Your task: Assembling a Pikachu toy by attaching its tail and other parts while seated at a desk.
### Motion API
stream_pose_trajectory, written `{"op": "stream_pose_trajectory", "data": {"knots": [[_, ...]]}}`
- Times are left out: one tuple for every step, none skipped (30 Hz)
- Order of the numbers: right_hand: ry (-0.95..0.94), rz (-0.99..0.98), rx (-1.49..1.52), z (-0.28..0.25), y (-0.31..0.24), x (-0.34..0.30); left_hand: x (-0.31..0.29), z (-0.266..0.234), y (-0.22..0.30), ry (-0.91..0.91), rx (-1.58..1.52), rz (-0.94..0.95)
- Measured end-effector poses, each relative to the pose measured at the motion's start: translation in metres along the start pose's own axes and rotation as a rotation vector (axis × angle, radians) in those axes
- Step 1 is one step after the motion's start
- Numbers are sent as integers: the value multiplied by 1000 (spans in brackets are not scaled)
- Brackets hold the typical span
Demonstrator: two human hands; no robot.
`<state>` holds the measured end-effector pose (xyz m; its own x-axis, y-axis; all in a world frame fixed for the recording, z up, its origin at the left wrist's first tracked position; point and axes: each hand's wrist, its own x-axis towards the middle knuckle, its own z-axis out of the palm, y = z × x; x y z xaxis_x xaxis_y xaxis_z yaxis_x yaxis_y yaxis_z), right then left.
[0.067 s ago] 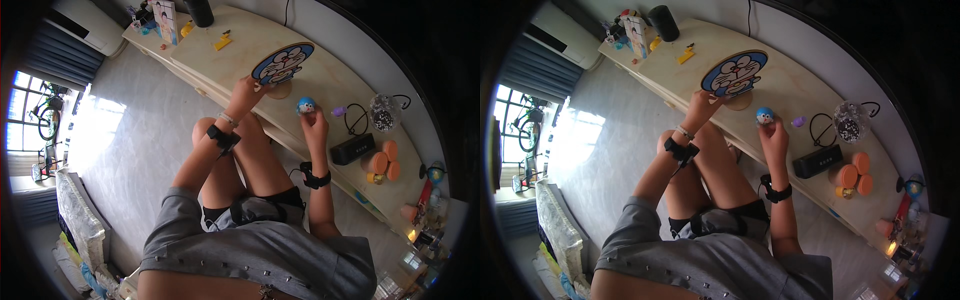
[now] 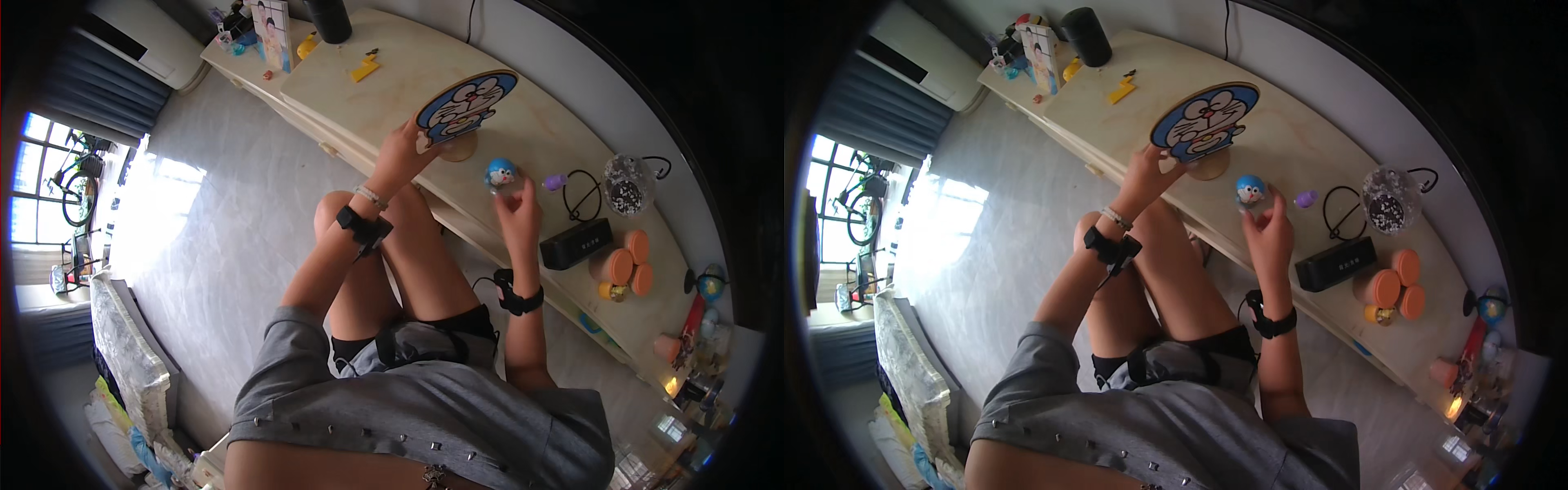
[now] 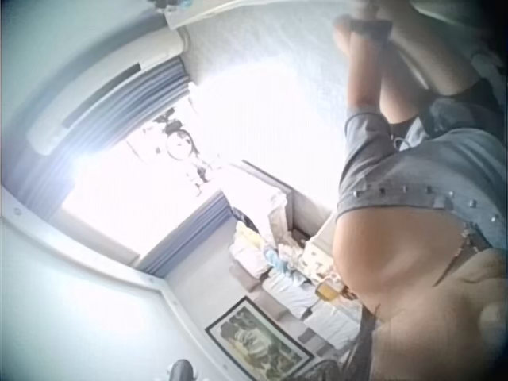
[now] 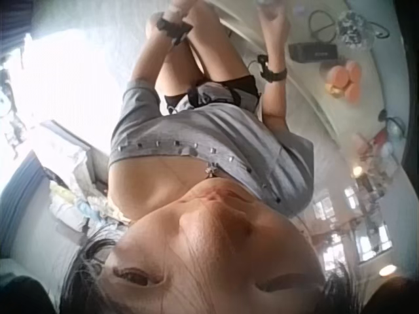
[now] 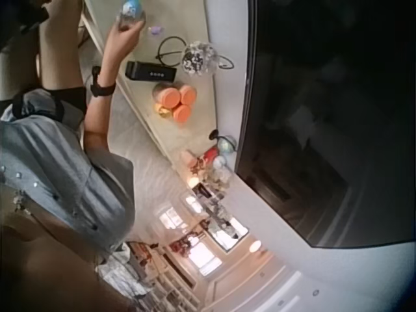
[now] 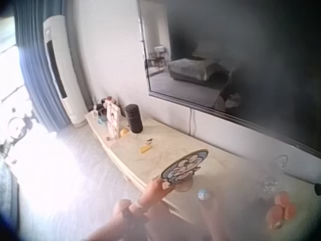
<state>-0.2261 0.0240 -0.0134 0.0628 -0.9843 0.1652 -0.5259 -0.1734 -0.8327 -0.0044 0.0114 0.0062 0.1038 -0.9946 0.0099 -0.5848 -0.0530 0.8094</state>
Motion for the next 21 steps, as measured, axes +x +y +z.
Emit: {"op": "stream_pose_trajectory", "data": {"knots": [[-18,-19,7,-14,-3,1,-4,3,5,25,3,-10],[-18,-12,34,-22,-9,-8,-11,-1,3,131,71,138],[-18,-3,62,-30,-16,-15,-15,-7,1,234,140,288],[-21,0,71,-41,-21,-16,-18,-12,3,232,150,285],[-34,13,162,-53,-26,-20,-23,-22,7,340,189,354],[-44,28,254,-63,-36,-25,-29,-32,12,447,228,424],[-12,31,360,-74,-57,-31,-36,-44,17,431,229,425],[-33,-13,400,-86,-73,-34,-44,-59,24,425,193,461],[-56,-59,443,-97,-87,-38,-53,-74,36,420,159,495],[-55,-169,537,-111,-107,-39,-65,-85,60,392,99,492],[-56,-280,629,-118,-117,-44,-83,-96,89,365,39,486],[120,-410,768,-137,-92,-61,-98,-100,117,358,-39,552],[297,-550,914,-158,-72,-75,-119,-111,151,345,-58,569],[-179,-643,913,-153,-151,-59,-158,-131,178,367,28,554],[-197,-770,1187,-138,-179,-57,-171,-134,186,370,23,546],[-202,-892,1410,-136,-190,-56,-171,-128,184,349,-401,855],[-212,-890,1425,-146,-197,-57,-179,-131,191,332,-765,1139],[-540,-720,1415,-161,-203,-59,-188,-135,198,342,-746,1134],[-859,-554,1366,-172,-208,-60,-197,-142,206,250,-762,1090],[-941,-569,1350,-175,-211,-56,-201,-146,212,148,-802,1047],[-1025,-583,1332,-178,-213,-51,-205,-151,217,47,-837,1002]]}}
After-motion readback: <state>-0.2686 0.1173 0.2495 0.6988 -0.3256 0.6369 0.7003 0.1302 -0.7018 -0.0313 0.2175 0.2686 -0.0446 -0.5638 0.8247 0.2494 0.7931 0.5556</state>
